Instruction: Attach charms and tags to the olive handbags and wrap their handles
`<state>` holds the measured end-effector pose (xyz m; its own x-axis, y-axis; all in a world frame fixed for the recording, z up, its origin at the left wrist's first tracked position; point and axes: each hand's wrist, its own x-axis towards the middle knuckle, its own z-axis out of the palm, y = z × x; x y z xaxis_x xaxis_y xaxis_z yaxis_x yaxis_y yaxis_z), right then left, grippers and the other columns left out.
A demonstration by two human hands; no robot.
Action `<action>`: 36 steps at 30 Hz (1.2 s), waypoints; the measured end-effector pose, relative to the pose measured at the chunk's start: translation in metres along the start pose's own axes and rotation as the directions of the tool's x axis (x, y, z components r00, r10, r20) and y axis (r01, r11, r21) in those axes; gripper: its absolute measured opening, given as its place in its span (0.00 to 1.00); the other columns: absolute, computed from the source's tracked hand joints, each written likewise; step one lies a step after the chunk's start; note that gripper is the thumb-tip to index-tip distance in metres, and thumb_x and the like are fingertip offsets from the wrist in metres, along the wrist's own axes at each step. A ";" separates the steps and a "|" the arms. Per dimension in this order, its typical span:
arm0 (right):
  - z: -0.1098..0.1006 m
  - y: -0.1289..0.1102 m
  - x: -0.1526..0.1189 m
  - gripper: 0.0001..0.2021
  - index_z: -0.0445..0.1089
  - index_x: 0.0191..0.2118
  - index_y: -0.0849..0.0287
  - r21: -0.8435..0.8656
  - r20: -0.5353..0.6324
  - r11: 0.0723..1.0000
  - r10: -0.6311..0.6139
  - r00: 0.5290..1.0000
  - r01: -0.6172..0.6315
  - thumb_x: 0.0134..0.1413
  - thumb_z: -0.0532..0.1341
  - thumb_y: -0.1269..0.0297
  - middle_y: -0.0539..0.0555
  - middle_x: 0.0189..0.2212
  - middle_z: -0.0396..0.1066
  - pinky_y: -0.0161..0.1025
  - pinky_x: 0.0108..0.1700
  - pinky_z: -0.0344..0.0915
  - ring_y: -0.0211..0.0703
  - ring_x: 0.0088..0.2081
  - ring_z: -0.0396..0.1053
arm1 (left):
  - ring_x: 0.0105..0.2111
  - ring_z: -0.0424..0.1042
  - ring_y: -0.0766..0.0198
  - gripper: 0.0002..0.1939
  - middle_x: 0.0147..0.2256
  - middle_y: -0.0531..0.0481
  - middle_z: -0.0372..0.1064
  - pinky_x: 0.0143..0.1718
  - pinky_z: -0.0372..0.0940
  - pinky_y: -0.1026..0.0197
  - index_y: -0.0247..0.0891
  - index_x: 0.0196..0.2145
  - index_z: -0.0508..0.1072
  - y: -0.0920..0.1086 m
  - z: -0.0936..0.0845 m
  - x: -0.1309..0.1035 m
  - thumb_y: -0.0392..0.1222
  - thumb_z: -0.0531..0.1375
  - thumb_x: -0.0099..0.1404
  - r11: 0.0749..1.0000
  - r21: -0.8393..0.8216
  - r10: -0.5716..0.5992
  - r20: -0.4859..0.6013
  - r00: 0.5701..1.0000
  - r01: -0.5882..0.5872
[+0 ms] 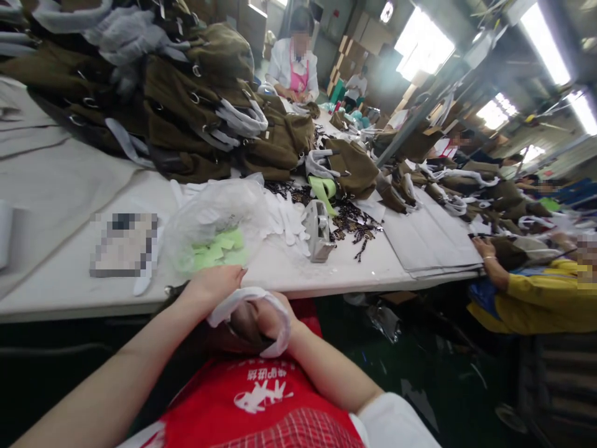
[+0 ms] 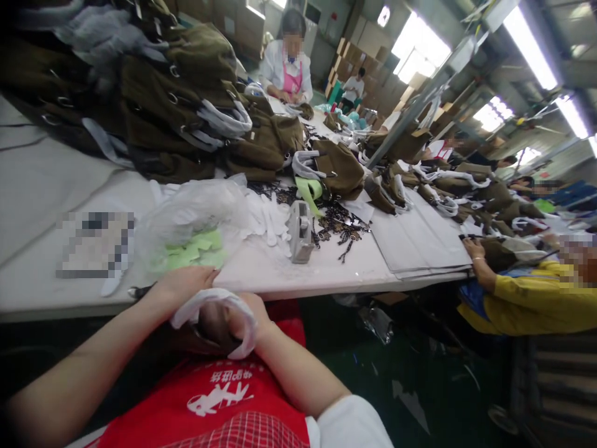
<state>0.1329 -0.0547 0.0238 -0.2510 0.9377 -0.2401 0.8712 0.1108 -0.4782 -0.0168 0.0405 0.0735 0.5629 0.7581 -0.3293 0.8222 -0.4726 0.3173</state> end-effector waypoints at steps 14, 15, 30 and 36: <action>-0.040 0.186 -0.034 0.10 0.75 0.36 0.58 0.258 -0.584 0.936 0.348 0.733 -0.238 0.56 0.58 0.61 0.54 0.32 0.73 0.41 0.41 0.67 0.43 0.31 0.69 | 0.39 0.76 0.47 0.28 0.39 0.35 0.78 0.39 0.64 0.52 0.36 0.35 0.74 -0.015 0.038 0.008 0.51 0.38 0.71 0.995 -0.075 -0.066 -0.039 0.997 0.063; -0.039 0.188 -0.033 0.10 0.75 0.35 0.58 0.265 -0.588 0.935 0.350 0.730 -0.235 0.57 0.58 0.60 0.55 0.32 0.73 0.41 0.41 0.67 0.43 0.32 0.69 | 0.39 0.76 0.47 0.28 0.38 0.35 0.78 0.38 0.64 0.52 0.37 0.35 0.74 -0.015 0.038 0.007 0.51 0.38 0.71 0.995 -0.080 -0.069 -0.047 0.996 0.065; -0.049 0.196 -0.041 0.15 0.77 0.33 0.58 0.369 -0.627 0.891 0.449 0.637 -0.265 0.53 0.59 0.53 0.54 0.28 0.76 0.39 0.37 0.66 0.43 0.28 0.69 | 0.40 0.76 0.49 0.27 0.39 0.38 0.78 0.39 0.65 0.54 0.38 0.37 0.75 -0.018 0.045 -0.001 0.51 0.39 0.71 0.997 -0.054 -0.065 -0.120 0.991 0.058; -0.071 0.186 -0.072 0.19 0.71 0.34 0.63 0.385 -0.859 0.831 0.482 0.173 -0.402 0.59 0.51 0.52 0.59 0.28 0.71 0.44 0.38 0.63 0.48 0.31 0.66 | 0.42 0.76 0.52 0.27 0.41 0.39 0.78 0.42 0.65 0.55 0.38 0.39 0.74 -0.022 0.050 -0.008 0.50 0.39 0.72 0.998 -0.048 -0.046 -0.148 0.988 0.039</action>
<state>0.3430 -0.0785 0.0118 0.7391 0.4980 0.4537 0.6620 -0.4119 -0.6262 -0.0351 0.0227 0.0241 0.5061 0.8369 -0.2084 0.8383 -0.4205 0.3469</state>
